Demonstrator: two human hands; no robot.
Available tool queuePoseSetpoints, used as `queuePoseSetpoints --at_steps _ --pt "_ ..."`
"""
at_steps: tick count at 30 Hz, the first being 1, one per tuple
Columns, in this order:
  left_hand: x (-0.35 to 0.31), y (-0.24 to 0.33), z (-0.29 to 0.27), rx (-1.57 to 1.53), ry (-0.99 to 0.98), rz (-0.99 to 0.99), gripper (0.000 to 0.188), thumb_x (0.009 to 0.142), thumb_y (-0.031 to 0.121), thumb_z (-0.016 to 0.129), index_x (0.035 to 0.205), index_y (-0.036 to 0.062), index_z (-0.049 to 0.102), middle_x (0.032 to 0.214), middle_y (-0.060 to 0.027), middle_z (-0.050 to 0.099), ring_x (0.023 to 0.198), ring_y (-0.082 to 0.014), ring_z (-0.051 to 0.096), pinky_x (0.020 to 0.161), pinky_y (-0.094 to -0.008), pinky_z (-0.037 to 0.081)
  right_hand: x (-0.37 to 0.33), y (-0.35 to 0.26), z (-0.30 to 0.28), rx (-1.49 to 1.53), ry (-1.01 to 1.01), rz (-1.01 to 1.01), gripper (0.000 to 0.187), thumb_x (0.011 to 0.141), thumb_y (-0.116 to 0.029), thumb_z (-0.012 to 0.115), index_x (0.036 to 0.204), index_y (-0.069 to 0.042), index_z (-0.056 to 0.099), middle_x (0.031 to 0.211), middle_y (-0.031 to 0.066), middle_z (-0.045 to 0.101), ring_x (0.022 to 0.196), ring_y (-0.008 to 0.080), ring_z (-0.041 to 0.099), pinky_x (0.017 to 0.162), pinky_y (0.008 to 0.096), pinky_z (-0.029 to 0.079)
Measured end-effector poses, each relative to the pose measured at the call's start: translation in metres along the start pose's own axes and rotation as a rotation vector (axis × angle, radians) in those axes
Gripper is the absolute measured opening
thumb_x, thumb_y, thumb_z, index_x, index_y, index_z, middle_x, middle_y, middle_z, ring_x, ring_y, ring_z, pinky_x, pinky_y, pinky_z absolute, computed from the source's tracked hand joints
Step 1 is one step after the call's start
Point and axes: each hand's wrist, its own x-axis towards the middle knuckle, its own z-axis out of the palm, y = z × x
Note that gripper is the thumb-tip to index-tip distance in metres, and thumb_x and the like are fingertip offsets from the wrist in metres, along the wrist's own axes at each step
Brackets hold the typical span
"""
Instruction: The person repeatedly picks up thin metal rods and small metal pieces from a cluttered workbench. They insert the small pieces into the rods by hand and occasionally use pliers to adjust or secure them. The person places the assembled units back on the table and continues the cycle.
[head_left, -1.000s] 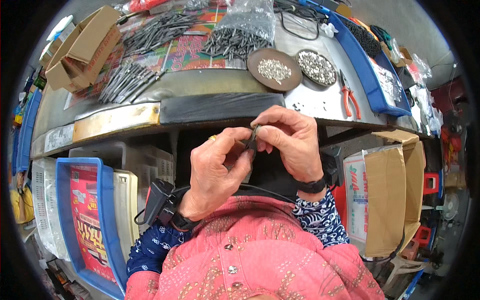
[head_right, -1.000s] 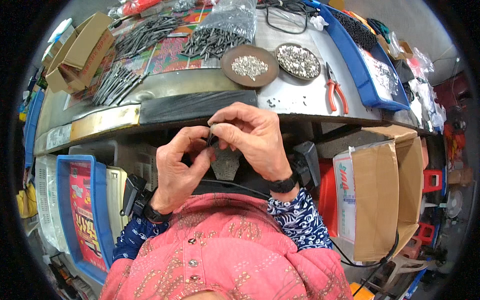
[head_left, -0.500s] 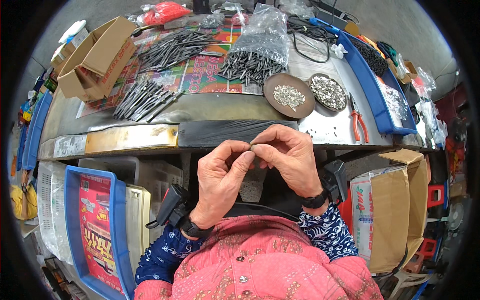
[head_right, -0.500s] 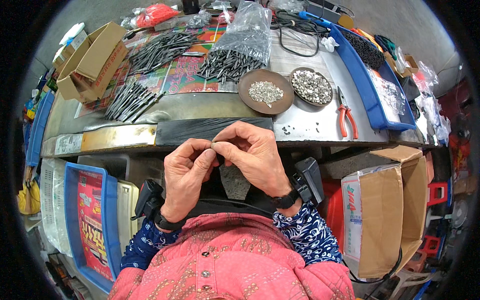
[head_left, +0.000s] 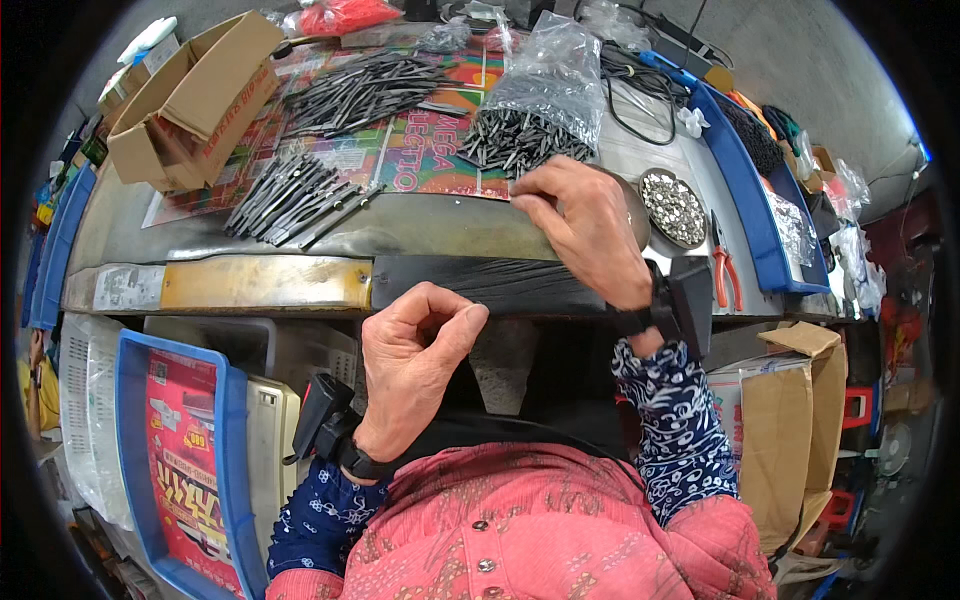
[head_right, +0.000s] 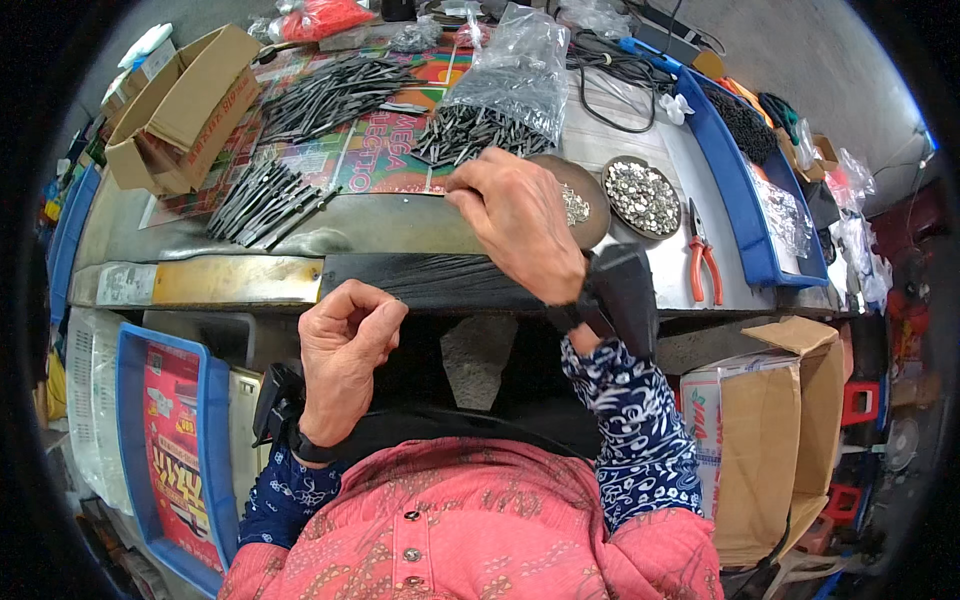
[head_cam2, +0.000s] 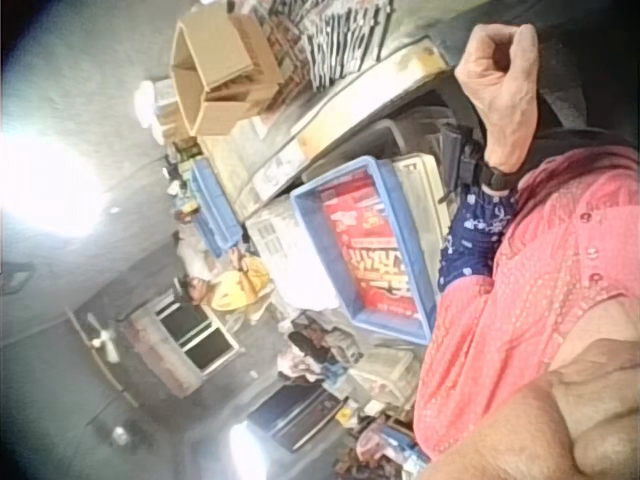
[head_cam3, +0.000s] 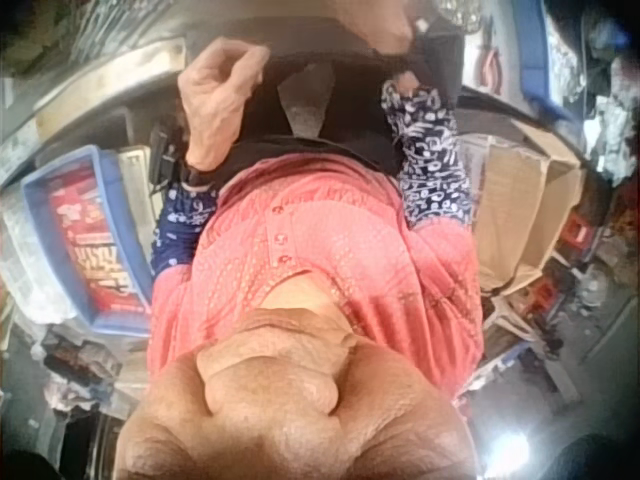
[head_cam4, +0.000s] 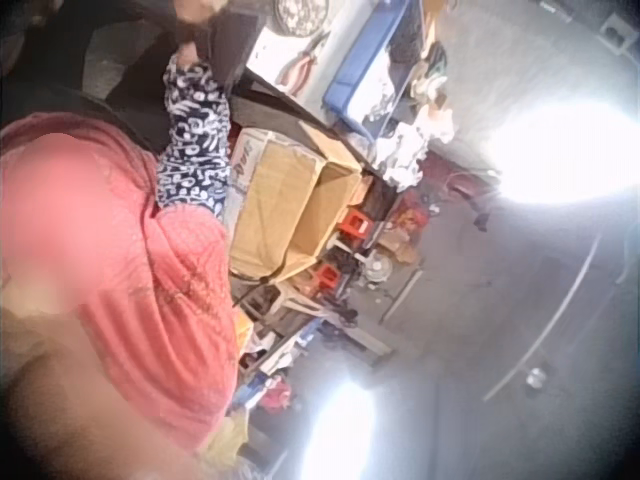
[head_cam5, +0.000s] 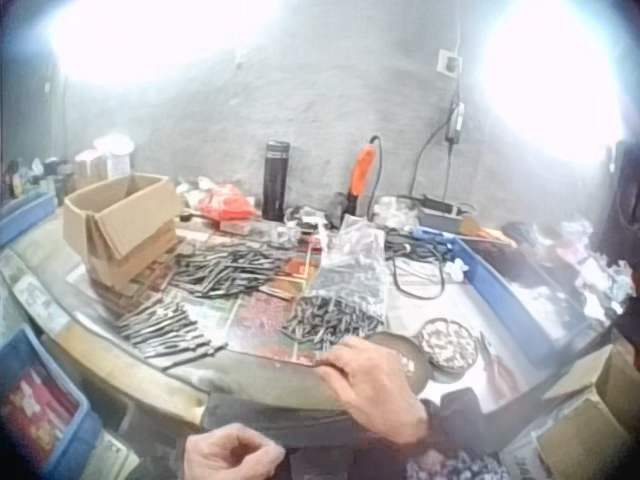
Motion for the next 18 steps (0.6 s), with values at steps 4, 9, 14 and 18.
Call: queuePoseSetpoints --at_steps 4,9,14,18 --pt "0.000 0.000 -0.008 0.000 0.018 0.005 0.012 0.089 0.008 0.070 0.082 0.0013 0.063 0.068 0.0061 0.055 0.061 0.0005 0.044 0.053 -0.0161 0.035 0.027 0.016 0.019 -0.238 -0.024 -0.117 0.014 0.082 -0.013 0.066 0.091 -0.003 0.070 0.086 0.0112 0.062 0.085 0.0295 0.061 0.074 0.0378 0.047" --pt "0.000 0.000 -0.017 -0.019 0.024 -0.002 0.012 0.089 0.008 0.070 0.082 0.0010 0.063 0.069 0.0050 0.057 0.062 -0.0002 0.046 0.054 -0.0161 0.036 0.043 0.030 0.036 -0.424 -0.084 -0.190 0.009 0.075 -0.006 0.063 0.082 -0.004 0.067 0.086 0.0119 0.060 0.089 0.0298 0.059 0.074 0.0401 0.050" --pt "0.001 -0.002 -0.016 -0.044 0.016 0.002 0.011 0.090 0.008 0.069 0.086 0.0004 0.063 0.072 0.0029 0.059 0.063 -0.0009 0.048 0.055 -0.0165 0.037 0.043 0.037 0.038 -0.415 -0.062 -0.223 0.007 0.074 -0.005 0.062 0.080 -0.004 0.065 0.085 0.0108 0.060 0.089 0.0293 0.059 0.073 0.0397 0.051" --pt "0.000 -0.001 -0.016 -0.060 0.020 -0.024 0.012 0.091 0.011 0.068 0.088 0.0005 0.064 0.072 0.0024 0.059 0.061 -0.0010 0.047 0.054 -0.0169 0.037 0.041 0.036 0.036 -0.412 -0.056 -0.226 0.006 0.074 -0.006 0.061 0.078 -0.004 0.065 0.084 0.0105 0.060 0.089 0.0288 0.059 0.072 0.0395 0.051"
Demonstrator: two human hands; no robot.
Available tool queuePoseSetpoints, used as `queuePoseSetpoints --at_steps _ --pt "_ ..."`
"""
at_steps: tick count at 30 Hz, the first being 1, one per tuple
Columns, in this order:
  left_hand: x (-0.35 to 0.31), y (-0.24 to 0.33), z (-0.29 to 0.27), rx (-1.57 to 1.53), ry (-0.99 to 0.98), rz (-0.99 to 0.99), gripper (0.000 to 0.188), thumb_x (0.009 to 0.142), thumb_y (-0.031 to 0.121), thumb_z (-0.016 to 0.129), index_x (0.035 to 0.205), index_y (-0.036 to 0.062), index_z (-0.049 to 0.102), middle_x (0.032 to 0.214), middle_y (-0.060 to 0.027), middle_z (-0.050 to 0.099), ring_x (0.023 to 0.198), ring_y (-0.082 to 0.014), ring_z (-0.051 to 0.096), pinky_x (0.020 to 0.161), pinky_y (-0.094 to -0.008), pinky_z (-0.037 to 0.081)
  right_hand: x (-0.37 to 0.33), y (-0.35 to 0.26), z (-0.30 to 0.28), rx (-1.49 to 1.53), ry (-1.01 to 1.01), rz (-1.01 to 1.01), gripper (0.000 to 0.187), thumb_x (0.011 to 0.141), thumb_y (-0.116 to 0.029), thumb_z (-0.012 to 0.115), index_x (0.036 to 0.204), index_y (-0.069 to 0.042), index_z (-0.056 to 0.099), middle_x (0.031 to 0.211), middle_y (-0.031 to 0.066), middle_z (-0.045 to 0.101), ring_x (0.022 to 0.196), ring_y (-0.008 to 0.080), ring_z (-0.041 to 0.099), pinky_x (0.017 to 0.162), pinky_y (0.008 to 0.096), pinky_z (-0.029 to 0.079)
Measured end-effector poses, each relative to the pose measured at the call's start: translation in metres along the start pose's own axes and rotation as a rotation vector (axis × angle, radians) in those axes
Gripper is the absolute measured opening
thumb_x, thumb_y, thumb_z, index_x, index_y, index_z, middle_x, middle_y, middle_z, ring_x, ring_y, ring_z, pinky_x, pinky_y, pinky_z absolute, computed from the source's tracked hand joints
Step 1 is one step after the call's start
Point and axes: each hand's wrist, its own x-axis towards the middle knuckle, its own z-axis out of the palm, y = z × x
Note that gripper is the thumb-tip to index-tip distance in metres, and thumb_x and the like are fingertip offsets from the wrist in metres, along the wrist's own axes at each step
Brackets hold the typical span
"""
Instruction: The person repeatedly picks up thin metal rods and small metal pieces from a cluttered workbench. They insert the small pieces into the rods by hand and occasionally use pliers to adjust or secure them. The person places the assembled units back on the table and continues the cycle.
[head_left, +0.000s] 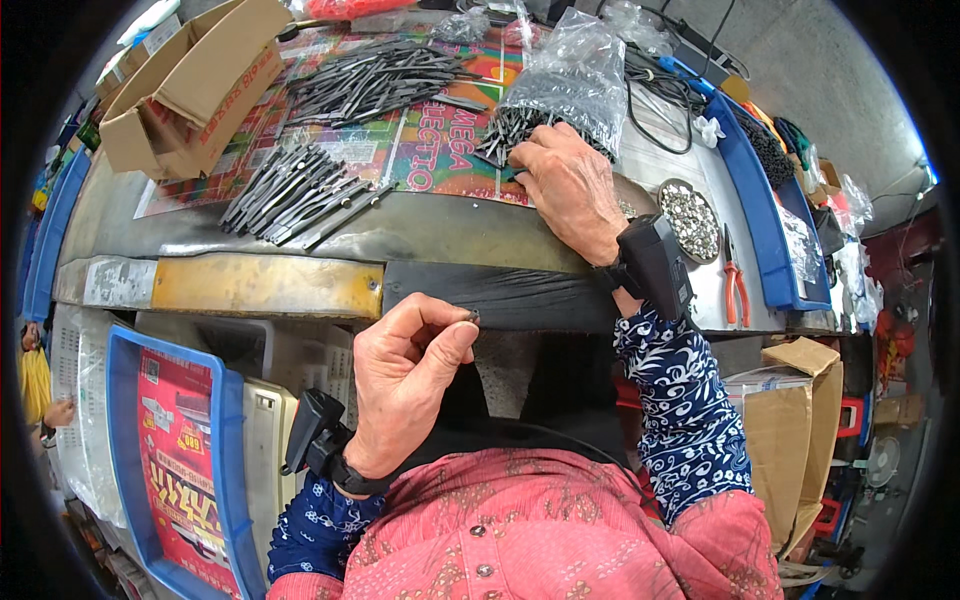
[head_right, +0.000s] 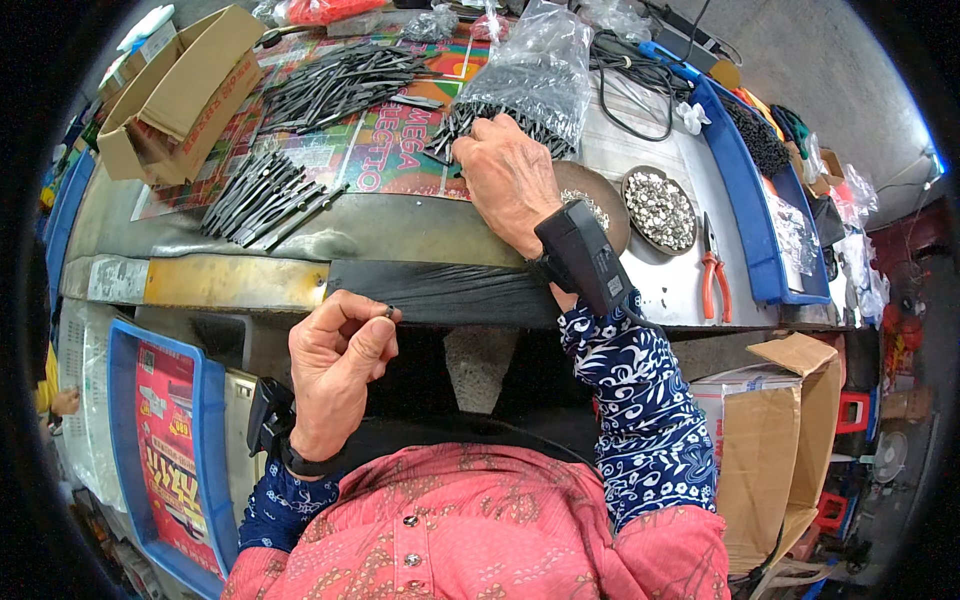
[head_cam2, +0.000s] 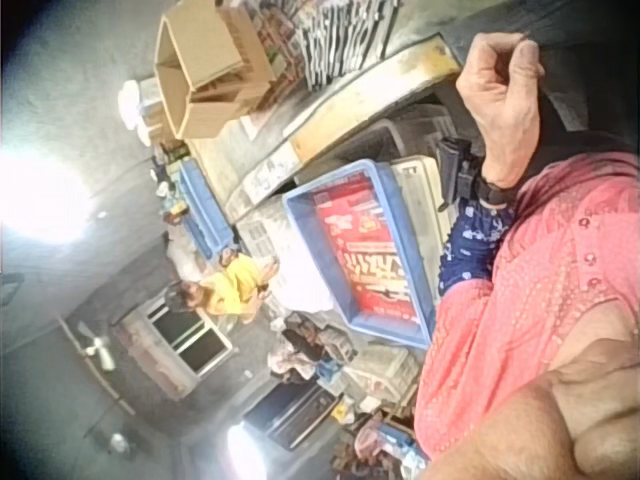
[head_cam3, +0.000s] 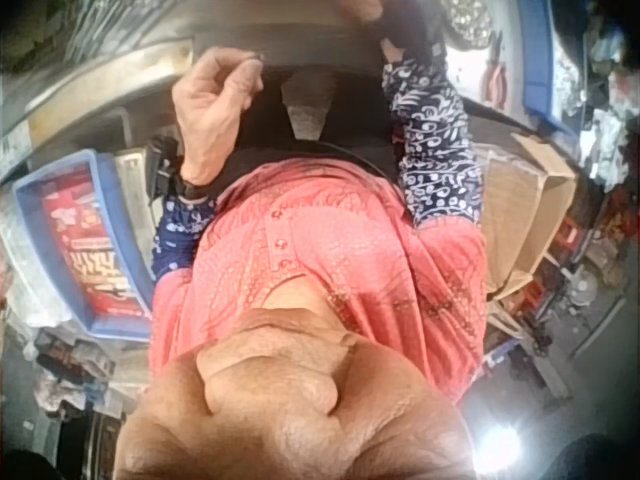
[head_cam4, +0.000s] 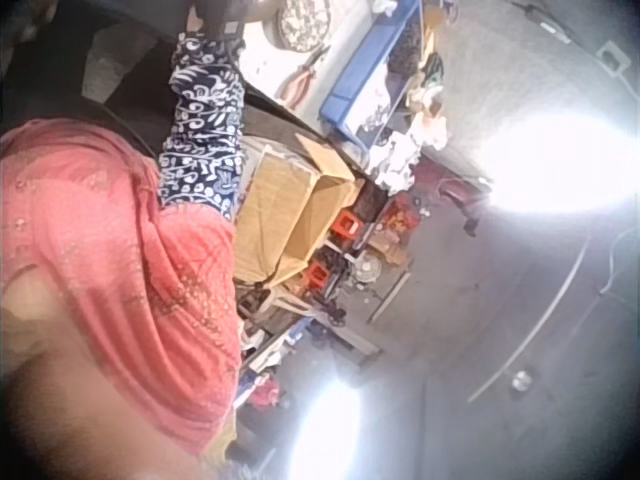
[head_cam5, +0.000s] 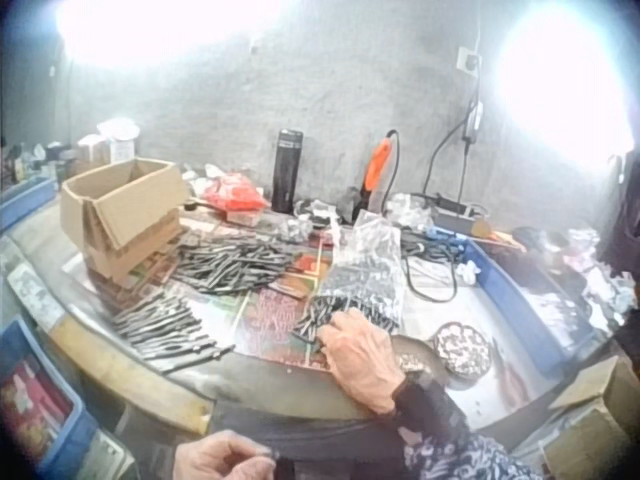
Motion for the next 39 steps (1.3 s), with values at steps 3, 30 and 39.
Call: queuePoseSetpoints --at_steps 3,30,39 --pt "0.000 0.000 -0.002 0.014 -0.011 0.001 0.013 0.092 0.013 0.067 0.088 0.0005 0.063 0.071 0.0009 0.060 0.059 -0.0014 0.047 0.052 -0.0166 0.036 -0.001 -0.001 -0.001 -0.071 -0.024 -0.042 0.006 0.074 -0.007 0.061 0.076 -0.004 0.065 0.084 0.0105 0.060 0.090 0.0285 0.058 0.072 0.0387 0.051" --pt "-0.011 0.000 0.015 -0.048 -0.048 -0.057 0.016 0.094 0.017 0.064 0.091 0.0014 0.064 0.068 0.0016 0.056 0.053 -0.0018 0.041 0.045 -0.0169 0.030 -0.084 -0.074 -0.074 0.917 0.100 0.225 0.011 0.083 -0.001 0.065 0.094 -0.001 0.066 0.084 0.0070 0.064 0.068 0.0133 0.057 0.059 0.0252 0.046" --pt "-0.019 0.002 0.030 -0.057 -0.121 -0.112 0.017 0.094 0.019 0.065 0.090 0.0023 0.066 0.066 0.0031 0.057 0.055 -0.0002 0.043 0.048 -0.0166 0.031 -0.104 -0.076 -0.085 1.016 0.066 0.269 0.013 0.084 0.007 0.065 0.096 0.003 0.066 0.092 0.0055 0.064 0.084 0.0094 0.061 0.073 0.0210 0.050"
